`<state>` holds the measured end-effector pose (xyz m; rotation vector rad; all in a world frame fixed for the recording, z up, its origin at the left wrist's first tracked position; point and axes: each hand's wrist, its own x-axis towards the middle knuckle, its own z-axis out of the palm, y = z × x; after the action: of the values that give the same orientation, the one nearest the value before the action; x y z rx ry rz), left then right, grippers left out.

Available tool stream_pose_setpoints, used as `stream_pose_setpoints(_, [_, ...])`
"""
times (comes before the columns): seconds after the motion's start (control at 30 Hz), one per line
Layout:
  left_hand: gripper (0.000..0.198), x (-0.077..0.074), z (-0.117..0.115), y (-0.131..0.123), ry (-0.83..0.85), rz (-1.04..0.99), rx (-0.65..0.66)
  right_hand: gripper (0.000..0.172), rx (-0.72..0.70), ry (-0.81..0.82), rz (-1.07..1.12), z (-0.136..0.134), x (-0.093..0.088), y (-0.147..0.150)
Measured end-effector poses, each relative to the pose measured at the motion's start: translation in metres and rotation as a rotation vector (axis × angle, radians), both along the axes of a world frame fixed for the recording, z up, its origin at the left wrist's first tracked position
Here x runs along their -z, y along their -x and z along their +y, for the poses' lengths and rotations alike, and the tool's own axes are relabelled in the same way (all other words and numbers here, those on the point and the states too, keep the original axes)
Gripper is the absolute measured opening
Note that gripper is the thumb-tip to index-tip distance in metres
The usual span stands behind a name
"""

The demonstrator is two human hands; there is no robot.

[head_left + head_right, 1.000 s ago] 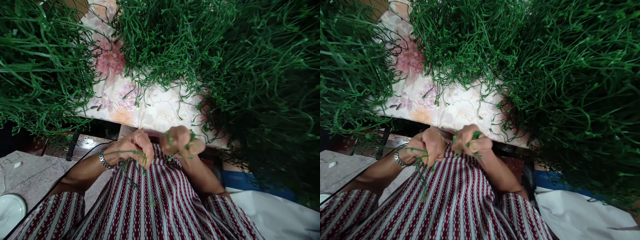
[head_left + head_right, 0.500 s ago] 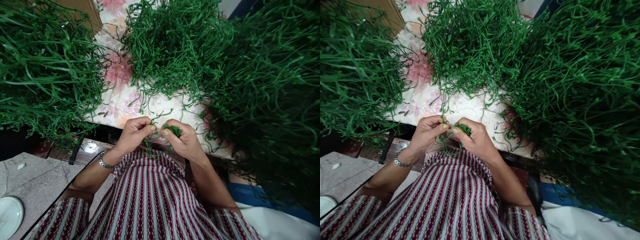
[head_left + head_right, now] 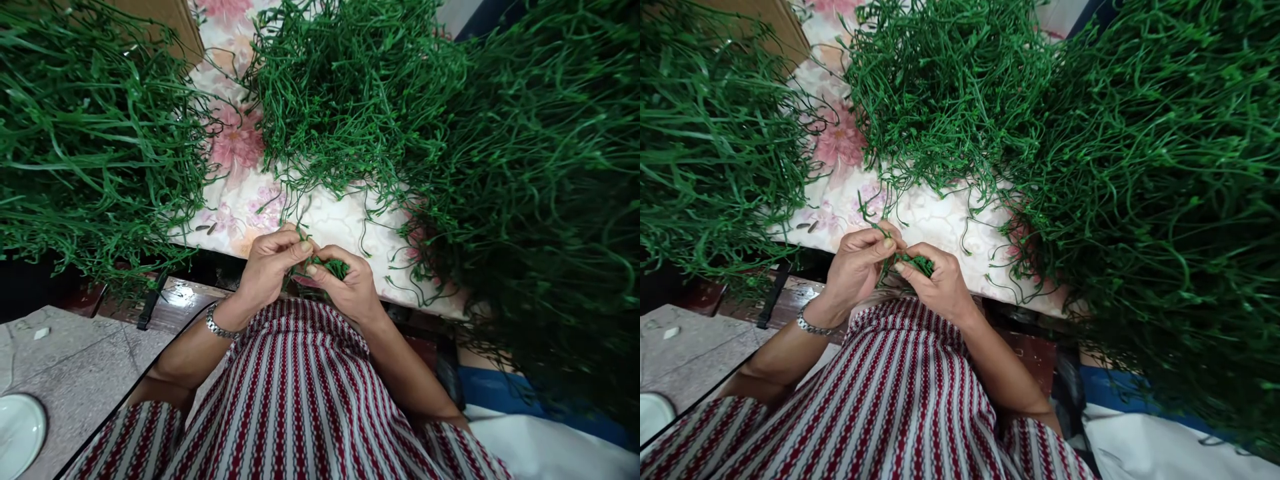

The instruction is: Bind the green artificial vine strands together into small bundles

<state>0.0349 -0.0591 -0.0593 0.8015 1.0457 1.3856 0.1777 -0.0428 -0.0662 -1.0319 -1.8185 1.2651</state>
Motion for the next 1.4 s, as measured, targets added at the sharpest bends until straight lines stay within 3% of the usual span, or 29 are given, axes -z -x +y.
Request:
stream_pose_setpoints(0.2, [0.017,-0.007,-0.001,0.005,0.095,-0.124,0.032,0.010,-0.040,-0.009,0.037,0.000,0.000,-0.004])
stream_pose_setpoints(0.47, [0.011,0.002,-0.004,0.002,-0.095,0.099,-0.070,0.016,-0.023,0.078,0.006,-0.001,0.002,-0.004])
stream_pose_setpoints(0.63, [0.003,0.005,-0.007,-0.002,-0.136,0.201,-0.042,0.021,0.015,0.059,-0.099,-0.002,0.001,0.000])
stream_pose_setpoints(0.73, [0.008,0.004,-0.008,-0.003,-0.119,0.086,-0.036,0.023,-0.036,0.062,-0.032,-0.001,-0.001,0.001])
stream_pose_setpoints(0.93, [0.018,-0.008,0.000,-0.001,0.096,-0.395,0.122,0.028,-0.238,0.075,0.155,0.001,0.000,-0.004])
stream_pose_setpoints(1.03, [0.024,-0.017,0.007,0.004,0.028,-0.422,0.037,0.030,-0.311,0.050,0.208,0.000,0.003,-0.009])
stream_pose_setpoints(1.17, [0.023,-0.025,0.011,0.005,-0.051,-0.233,0.078,0.017,-0.100,-0.115,0.134,0.006,-0.005,-0.017])
stream_pose_setpoints(1.27, [0.024,-0.026,0.010,0.003,-0.042,-0.228,0.127,0.013,-0.026,-0.204,0.025,0.011,-0.015,-0.018])
stream_pose_setpoints(1.4, [0.022,-0.023,0.007,0.000,0.054,-0.294,0.218,0.012,0.021,-0.116,0.051,0.012,-0.017,-0.011])
